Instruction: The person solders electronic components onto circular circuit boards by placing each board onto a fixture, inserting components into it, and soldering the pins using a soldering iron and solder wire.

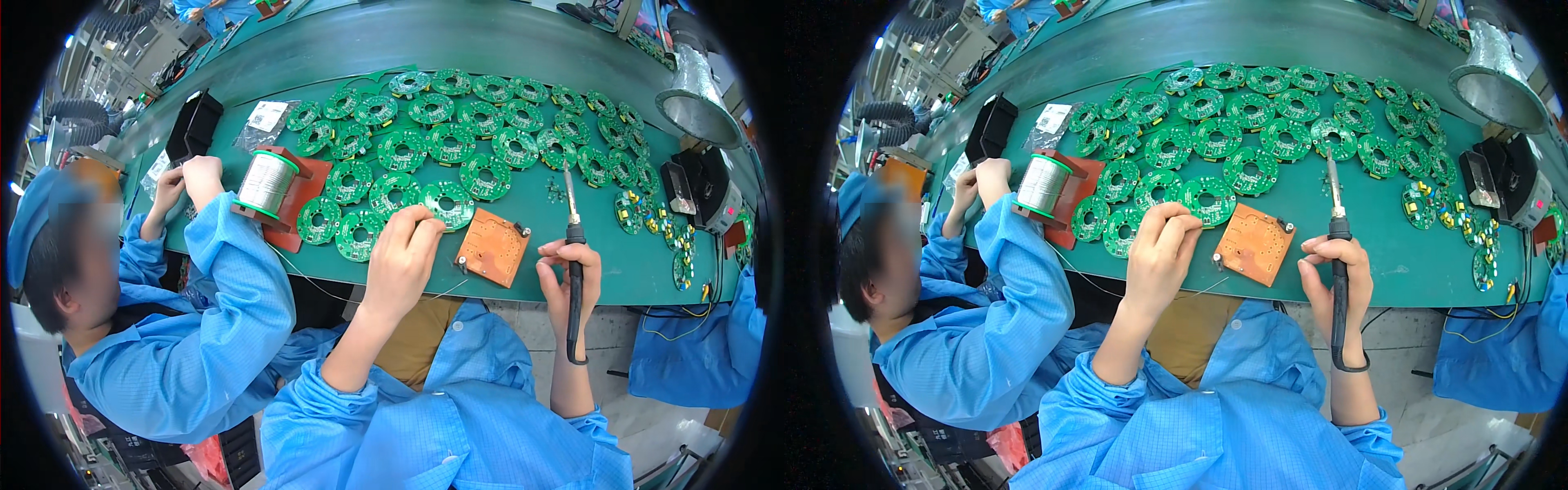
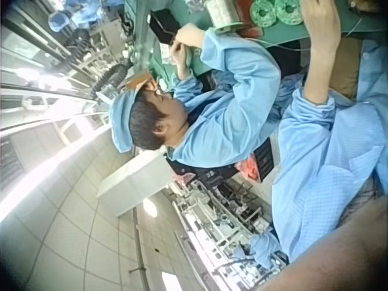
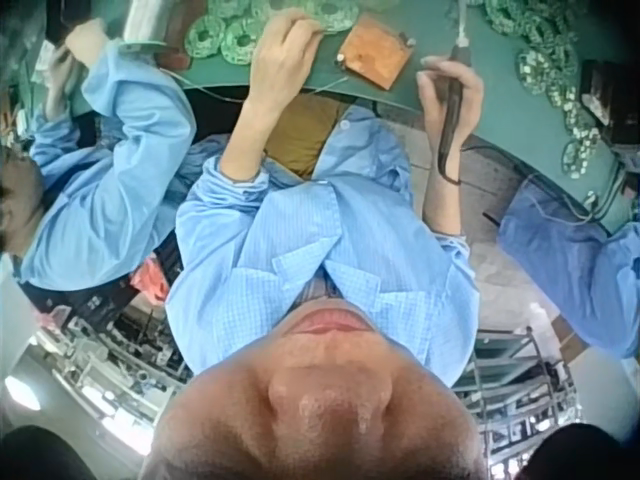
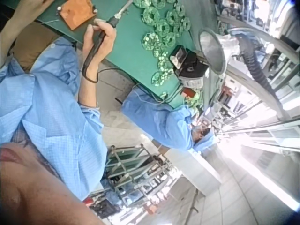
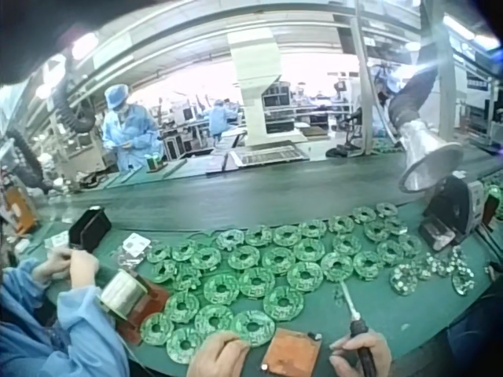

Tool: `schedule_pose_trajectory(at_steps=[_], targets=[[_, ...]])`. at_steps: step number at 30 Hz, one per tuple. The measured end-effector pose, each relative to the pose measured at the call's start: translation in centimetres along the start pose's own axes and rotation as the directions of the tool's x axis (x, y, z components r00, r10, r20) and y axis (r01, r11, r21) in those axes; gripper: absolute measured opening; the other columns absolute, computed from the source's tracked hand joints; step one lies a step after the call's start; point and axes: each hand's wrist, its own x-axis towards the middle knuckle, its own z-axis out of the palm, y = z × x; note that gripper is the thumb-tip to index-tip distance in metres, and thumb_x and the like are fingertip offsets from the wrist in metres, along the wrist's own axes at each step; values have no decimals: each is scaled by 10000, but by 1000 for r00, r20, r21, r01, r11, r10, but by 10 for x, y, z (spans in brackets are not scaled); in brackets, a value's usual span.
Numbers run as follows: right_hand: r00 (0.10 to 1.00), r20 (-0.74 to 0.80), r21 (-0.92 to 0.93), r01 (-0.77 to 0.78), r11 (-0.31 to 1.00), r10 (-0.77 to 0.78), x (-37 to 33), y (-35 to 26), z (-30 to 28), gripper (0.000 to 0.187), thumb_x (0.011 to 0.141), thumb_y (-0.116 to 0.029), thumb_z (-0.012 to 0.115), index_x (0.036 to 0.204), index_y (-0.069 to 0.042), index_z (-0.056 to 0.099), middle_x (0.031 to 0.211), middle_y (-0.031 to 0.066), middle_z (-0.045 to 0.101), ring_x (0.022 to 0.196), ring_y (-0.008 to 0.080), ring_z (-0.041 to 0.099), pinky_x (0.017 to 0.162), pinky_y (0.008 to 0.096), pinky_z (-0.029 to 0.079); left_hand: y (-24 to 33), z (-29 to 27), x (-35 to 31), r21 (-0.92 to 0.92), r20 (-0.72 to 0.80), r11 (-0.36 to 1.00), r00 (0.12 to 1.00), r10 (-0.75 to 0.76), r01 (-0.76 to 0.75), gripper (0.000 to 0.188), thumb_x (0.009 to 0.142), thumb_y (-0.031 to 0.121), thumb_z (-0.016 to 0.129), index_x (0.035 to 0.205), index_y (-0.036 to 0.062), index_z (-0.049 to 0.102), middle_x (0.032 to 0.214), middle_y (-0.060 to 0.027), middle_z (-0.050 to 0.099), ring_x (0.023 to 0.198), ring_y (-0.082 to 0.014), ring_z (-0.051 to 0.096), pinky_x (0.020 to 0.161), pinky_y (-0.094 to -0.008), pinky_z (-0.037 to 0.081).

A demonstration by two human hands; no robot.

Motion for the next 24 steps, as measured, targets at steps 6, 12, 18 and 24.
schedule_pose_trajectory(at_steps=[6,12,18,24], targets=[[1000,0,38,-7,999,7,0,1,0,392,773,118,626,1092,-47,470,1003,150,573,905,198,609,742,266,513,-1,0,6,3,41,999,998,50,-51,147,755,-14,647,876,33,579,913,-88,540,829,-261,569,716,-367,475],[1000,-3,28,-19,999,19,0,-4,2,399,763,130,624,1087,-49,476,997,140,573,906,196,613,752,265,514,0,-2,7,-28,67,999,997,27,-25,193,714,-56,678,869,24,595,907,-95,555,831,-261,577,698,-350,489],[999,21,17,-33,999,33,-1,-3,3,368,779,118,607,1084,-44,480,992,137,573,898,190,608,756,273,506,-3,-8,6,-64,99,994,991,94,-88,202,717,-18,702,890,29,609,922,-96,563,841,-268,584,708,-353,495],[999,-6,21,-42,999,42,-1,-4,1,335,804,89,605,1087,-40,479,999,142,574,895,188,609,769,271,503,-1,-7,5,-75,145,997,989,35,-24,241,724,33,723,937,39,609,966,-100,551,892,-275,551,748,-368,472]])
